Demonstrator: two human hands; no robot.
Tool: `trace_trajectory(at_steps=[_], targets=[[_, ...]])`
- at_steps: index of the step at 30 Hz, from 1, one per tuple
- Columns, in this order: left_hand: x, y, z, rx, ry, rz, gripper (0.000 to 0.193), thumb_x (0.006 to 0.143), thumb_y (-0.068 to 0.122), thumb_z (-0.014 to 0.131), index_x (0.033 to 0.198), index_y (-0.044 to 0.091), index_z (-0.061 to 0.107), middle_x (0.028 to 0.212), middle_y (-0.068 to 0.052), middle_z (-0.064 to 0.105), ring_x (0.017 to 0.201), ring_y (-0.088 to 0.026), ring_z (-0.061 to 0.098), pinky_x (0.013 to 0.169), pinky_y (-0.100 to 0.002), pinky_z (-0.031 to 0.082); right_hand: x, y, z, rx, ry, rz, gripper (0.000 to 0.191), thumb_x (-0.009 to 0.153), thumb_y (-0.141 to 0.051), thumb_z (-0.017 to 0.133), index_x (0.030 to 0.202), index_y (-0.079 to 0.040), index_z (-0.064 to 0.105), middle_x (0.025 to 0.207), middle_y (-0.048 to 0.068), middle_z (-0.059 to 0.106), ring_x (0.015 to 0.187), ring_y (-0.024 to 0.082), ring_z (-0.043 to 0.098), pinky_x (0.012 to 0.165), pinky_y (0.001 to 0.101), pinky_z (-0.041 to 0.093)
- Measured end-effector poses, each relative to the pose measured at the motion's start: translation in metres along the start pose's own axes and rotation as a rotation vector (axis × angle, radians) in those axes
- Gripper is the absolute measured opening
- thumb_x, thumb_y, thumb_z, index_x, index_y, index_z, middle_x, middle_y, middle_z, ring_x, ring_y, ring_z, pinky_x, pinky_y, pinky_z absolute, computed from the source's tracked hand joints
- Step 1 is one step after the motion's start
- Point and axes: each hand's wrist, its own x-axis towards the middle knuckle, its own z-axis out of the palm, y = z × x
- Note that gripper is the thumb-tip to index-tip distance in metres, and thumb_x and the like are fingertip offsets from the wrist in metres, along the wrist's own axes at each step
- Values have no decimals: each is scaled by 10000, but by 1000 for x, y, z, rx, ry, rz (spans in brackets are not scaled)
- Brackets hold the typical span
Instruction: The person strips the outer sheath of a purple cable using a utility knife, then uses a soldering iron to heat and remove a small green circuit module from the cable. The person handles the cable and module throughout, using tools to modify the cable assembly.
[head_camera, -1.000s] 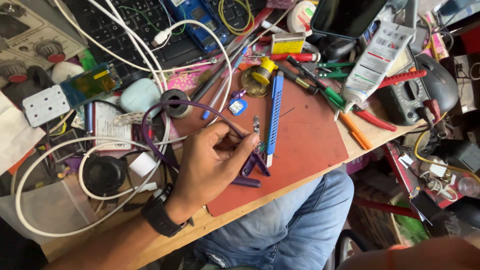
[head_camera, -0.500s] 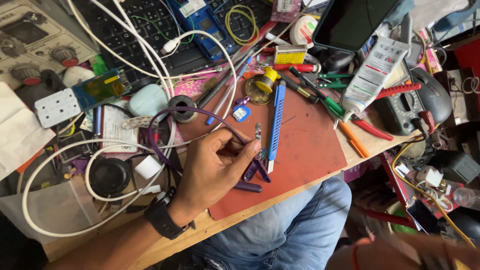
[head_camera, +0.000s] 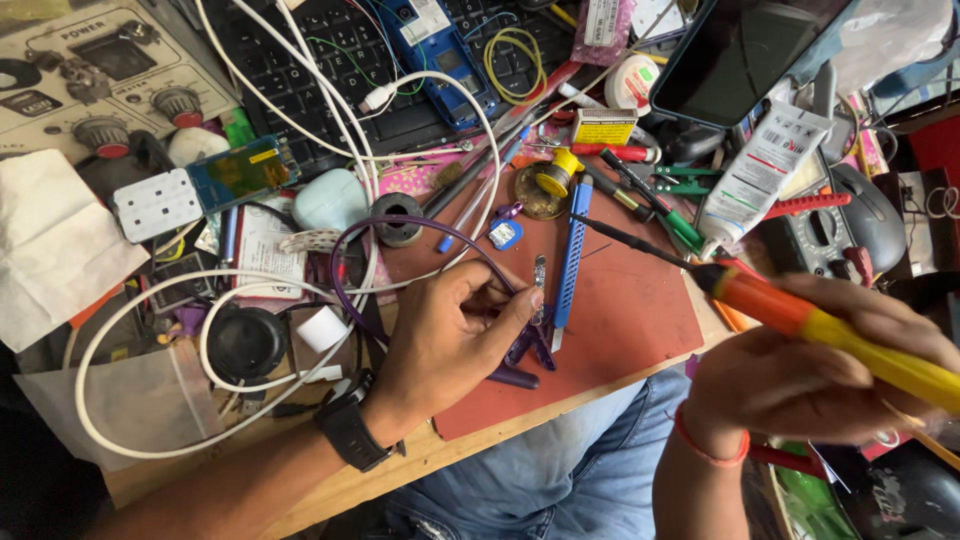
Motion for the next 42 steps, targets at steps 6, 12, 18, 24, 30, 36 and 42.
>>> trace_trajectory(at_steps=[6,12,18,24,30,36,42], targets=[[0,3,0,32,16,5,174,953,127,718,918,-43,712,787,-50,740,704,-27,643,590,-208,547,-3,6,22,156,7,-45,378,1204,-424,477,1219,-68,352,1041,155,569,849,265,704,784,278,567],[0,3,-1,19,11,-4,182,958,135,710,925,-45,707,798,-46,747,711,-26,653,599,-204,555,-8,11,12,213,45,28,349,1197,-361,516,1232,-59,346,1046,145,549,827,254,661,737,298,529],[0,3,-1,57,20,19,189,954,143,713,931,-44,711,785,-48,750,704,-25,659,594,-207,555,-8,9,11,232,-28,2,382,1209,-385,528,1244,-52,343,1072,133,528,878,238,713,786,311,621],[0,4,-1,75,17,18,190,952,147,713,908,-37,710,768,-41,755,684,-25,678,584,-205,561,-11,8,15,209,-123,0,407,1208,-398,575,1223,-49,365,1052,128,598,909,244,700,832,299,607],[0,4,-1,57,18,14,187,953,147,713,915,-36,707,768,-45,747,687,-32,673,584,-208,560,-19,18,17,188,-82,-10,410,1181,-391,595,1237,-47,379,1102,114,573,914,253,725,806,302,591],[0,6,-2,71,31,19,190,952,152,713,912,-34,709,774,-42,756,693,-28,689,595,-205,574,-32,30,-17,-494,229,-98,464,1168,-403,461,1281,40,385,1005,101,564,807,215,664,731,292,565],[0,4,0,66,42,11,191,952,145,721,895,-37,703,770,-56,754,686,-31,673,579,-213,555,-68,43,-55,-744,309,-113,589,1170,-431,309,1360,120,398,879,118,534,665,202,575,620,289,515]])
